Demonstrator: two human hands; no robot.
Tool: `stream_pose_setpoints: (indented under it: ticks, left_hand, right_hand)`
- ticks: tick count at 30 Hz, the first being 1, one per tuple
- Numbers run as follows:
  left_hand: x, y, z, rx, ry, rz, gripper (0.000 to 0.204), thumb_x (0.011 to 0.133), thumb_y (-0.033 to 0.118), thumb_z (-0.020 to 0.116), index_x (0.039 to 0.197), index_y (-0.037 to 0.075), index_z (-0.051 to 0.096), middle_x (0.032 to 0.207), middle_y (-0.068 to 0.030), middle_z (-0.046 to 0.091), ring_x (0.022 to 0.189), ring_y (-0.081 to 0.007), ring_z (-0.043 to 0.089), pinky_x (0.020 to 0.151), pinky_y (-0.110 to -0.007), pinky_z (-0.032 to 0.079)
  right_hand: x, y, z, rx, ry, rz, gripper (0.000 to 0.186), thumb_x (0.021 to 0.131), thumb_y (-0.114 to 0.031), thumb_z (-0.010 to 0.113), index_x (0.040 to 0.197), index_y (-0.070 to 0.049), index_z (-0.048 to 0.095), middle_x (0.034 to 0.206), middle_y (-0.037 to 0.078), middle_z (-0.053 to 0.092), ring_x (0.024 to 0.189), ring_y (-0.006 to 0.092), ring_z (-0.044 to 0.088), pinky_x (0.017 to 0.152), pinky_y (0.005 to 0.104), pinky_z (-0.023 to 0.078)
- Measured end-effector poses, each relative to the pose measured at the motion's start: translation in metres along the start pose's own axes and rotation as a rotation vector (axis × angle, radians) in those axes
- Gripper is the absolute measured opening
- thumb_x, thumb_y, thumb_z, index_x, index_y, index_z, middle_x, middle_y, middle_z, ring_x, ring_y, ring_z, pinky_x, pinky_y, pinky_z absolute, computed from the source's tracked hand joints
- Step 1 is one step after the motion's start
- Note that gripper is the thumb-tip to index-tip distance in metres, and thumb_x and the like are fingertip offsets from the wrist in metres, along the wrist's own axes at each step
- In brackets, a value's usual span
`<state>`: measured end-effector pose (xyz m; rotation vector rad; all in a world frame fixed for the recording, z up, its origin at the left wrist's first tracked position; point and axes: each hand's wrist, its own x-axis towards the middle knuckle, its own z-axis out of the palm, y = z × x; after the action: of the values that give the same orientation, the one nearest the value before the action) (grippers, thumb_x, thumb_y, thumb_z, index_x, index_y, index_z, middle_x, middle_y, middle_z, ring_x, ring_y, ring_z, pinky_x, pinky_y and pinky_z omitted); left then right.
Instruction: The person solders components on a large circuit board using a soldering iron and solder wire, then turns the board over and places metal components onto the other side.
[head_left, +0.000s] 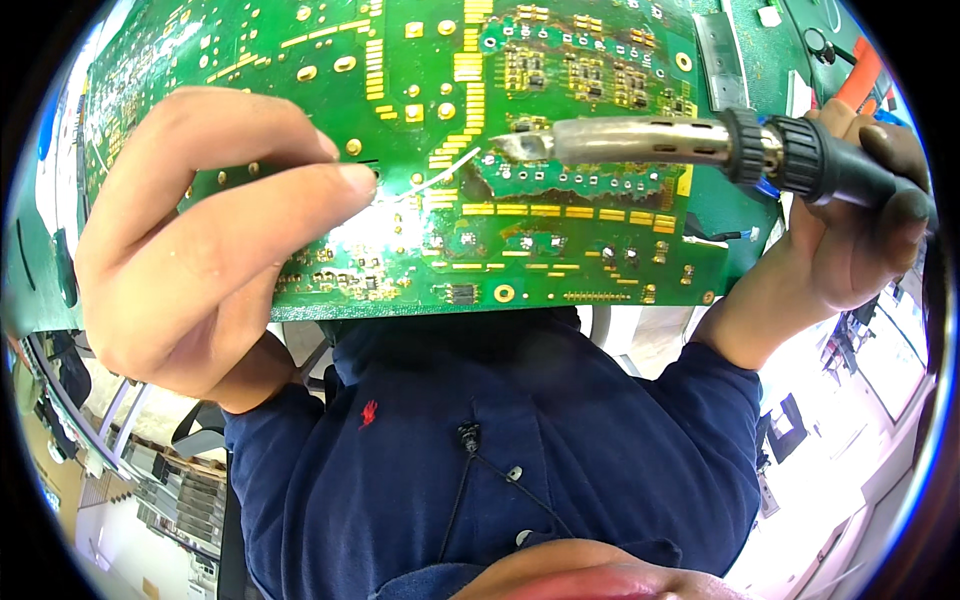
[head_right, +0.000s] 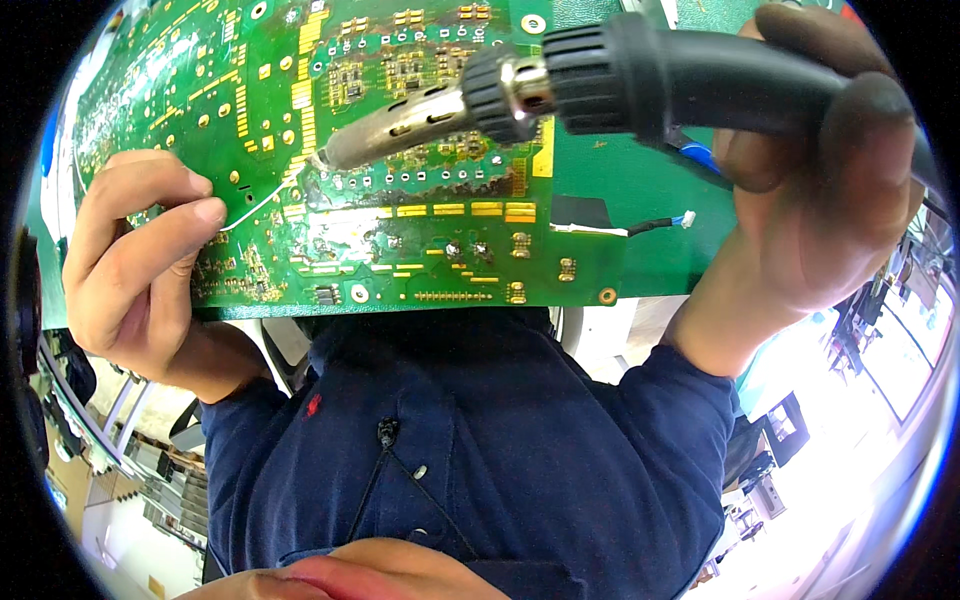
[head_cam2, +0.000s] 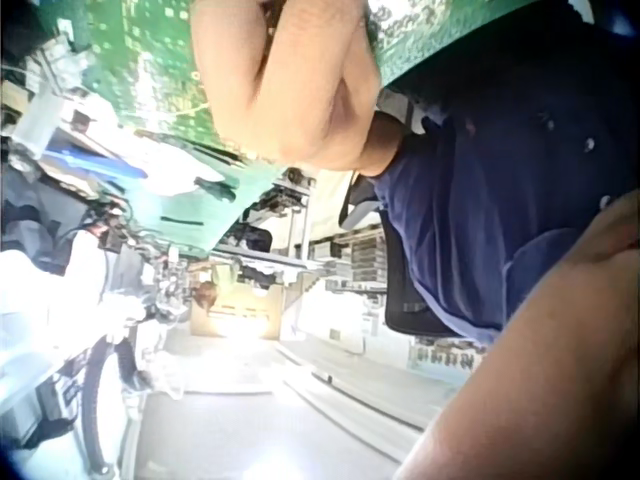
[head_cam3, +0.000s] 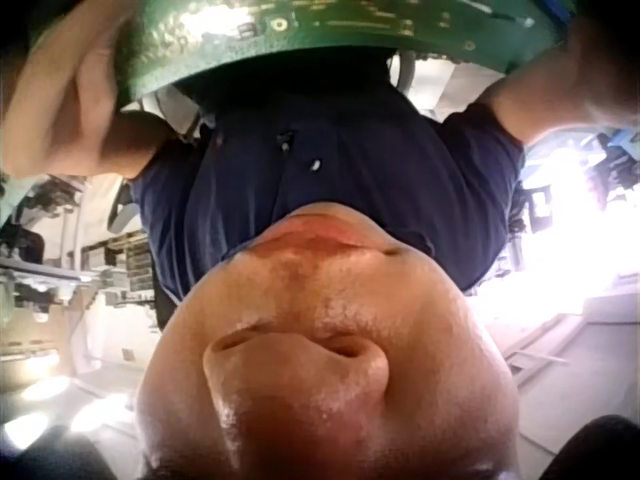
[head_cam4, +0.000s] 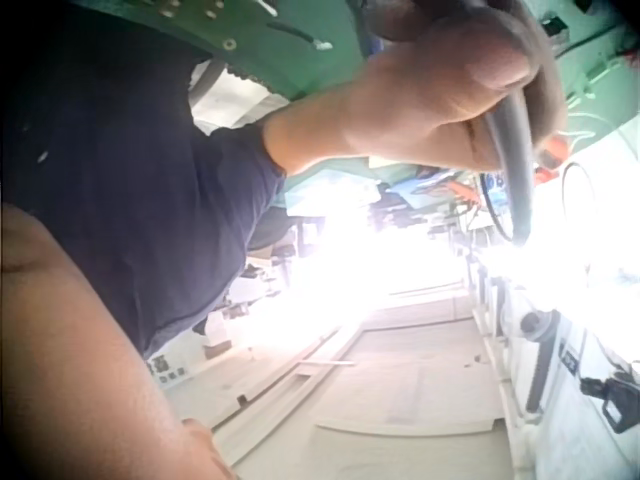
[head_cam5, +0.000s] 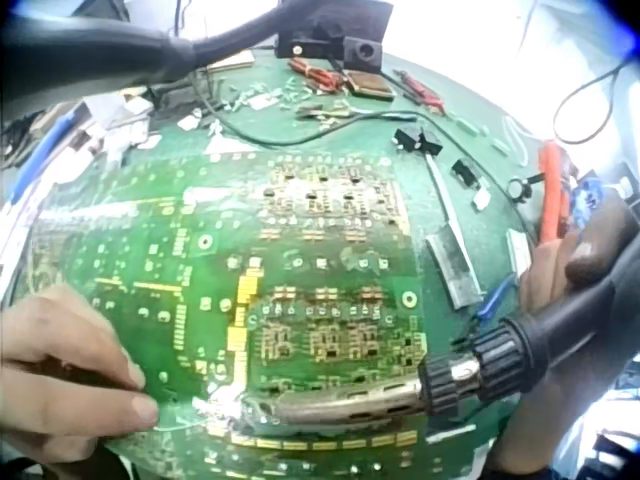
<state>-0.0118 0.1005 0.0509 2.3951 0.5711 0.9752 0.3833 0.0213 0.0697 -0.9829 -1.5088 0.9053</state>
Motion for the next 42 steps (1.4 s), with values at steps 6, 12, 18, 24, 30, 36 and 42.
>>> stream_pose_setpoints:
  ticks: [6,12,18,24,30,36,42]
  left_hand:
    - [0.001,-0.007,0.000,-0.022,-0.028,0.067,0.022,0.067,0.009,0.070,0.086,-0.002,0.072,0.081,-0.0192,0.065,0.070,-0.0273,0.059,0.065,-0.036,0.045]
    - [0.000,-0.010,-0.001,-0.036,-0.046,0.097,0.022,0.068,0.009,0.069,0.087,-0.002,0.073,0.082,-0.0188,0.065,0.071,-0.0273,0.060,0.066,-0.037,0.046]
    - [-0.001,-0.008,0.001,-0.020,-0.031,0.082,0.022,0.068,0.008,0.068,0.088,-0.001,0.073,0.083,-0.0183,0.066,0.072,-0.0271,0.060,0.067,-0.036,0.046]
    - [0.000,0.000,0.005,0.002,-0.005,0.055,0.022,0.069,0.008,0.068,0.089,-0.002,0.073,0.085,-0.0184,0.066,0.073,-0.0267,0.061,0.067,-0.036,0.046]
    - [-0.016,-0.018,0.021,-0.133,0.114,0.074,0.020,0.073,0.009,0.068,0.089,-0.002,0.073,0.086,-0.0183,0.066,0.073,-0.0263,0.061,0.065,-0.032,0.047]
    - [-0.007,-0.006,0.013,-0.068,0.068,0.033,0.020,0.073,0.010,0.068,0.089,-0.001,0.074,0.086,-0.0174,0.066,0.073,-0.0259,0.060,0.065,-0.031,0.047]
    - [-0.015,-0.017,0.020,-0.146,0.143,0.068,0.021,0.071,0.010,0.068,0.089,-0.001,0.074,0.086,-0.0170,0.066,0.073,-0.0252,0.060,0.065,-0.032,0.047]
  right_hand:
    - [0.010,0.007,0.010,0.072,-0.168,-0.004,0.054,0.098,-0.044,0.057,0.118,0.005,0.065,0.069,0.008,0.057,0.064,0.0155,0.051,0.060,0.0304,0.036]
    - [0.012,-0.001,0.023,-0.010,-0.132,0.069,0.050,0.096,-0.042,0.058,0.119,0.002,0.066,0.067,0.005,0.057,0.066,0.0153,0.051,0.061,0.0306,0.035]
    - [0.014,-0.005,0.021,-0.032,-0.158,0.080,0.047,0.096,-0.037,0.057,0.119,0.003,0.066,0.066,0.005,0.056,0.066,0.0158,0.050,0.062,0.0313,0.035]
    - [0.012,-0.008,0.025,-0.071,-0.079,0.071,0.047,0.096,-0.033,0.056,0.118,0.007,0.063,0.070,0.012,0.056,0.068,0.0191,0.050,0.065,0.0336,0.036]
    - [0.010,-0.004,0.024,-0.029,-0.053,0.052,0.044,0.097,-0.031,0.056,0.118,0.008,0.063,0.074,0.013,0.057,0.071,0.0195,0.051,0.066,0.0347,0.036]
    - [0.020,0.001,0.030,-0.022,-0.130,-0.053,0.039,0.098,-0.026,0.058,0.114,0.009,0.063,0.073,0.014,0.059,0.060,0.0142,0.052,0.052,0.0254,0.034]
    - [0.016,-0.003,0.033,0.013,-0.132,0.003,0.041,0.098,-0.030,0.058,0.117,0.006,0.064,0.069,0.007,0.053,0.063,0.0143,0.045,0.056,0.0293,0.029]
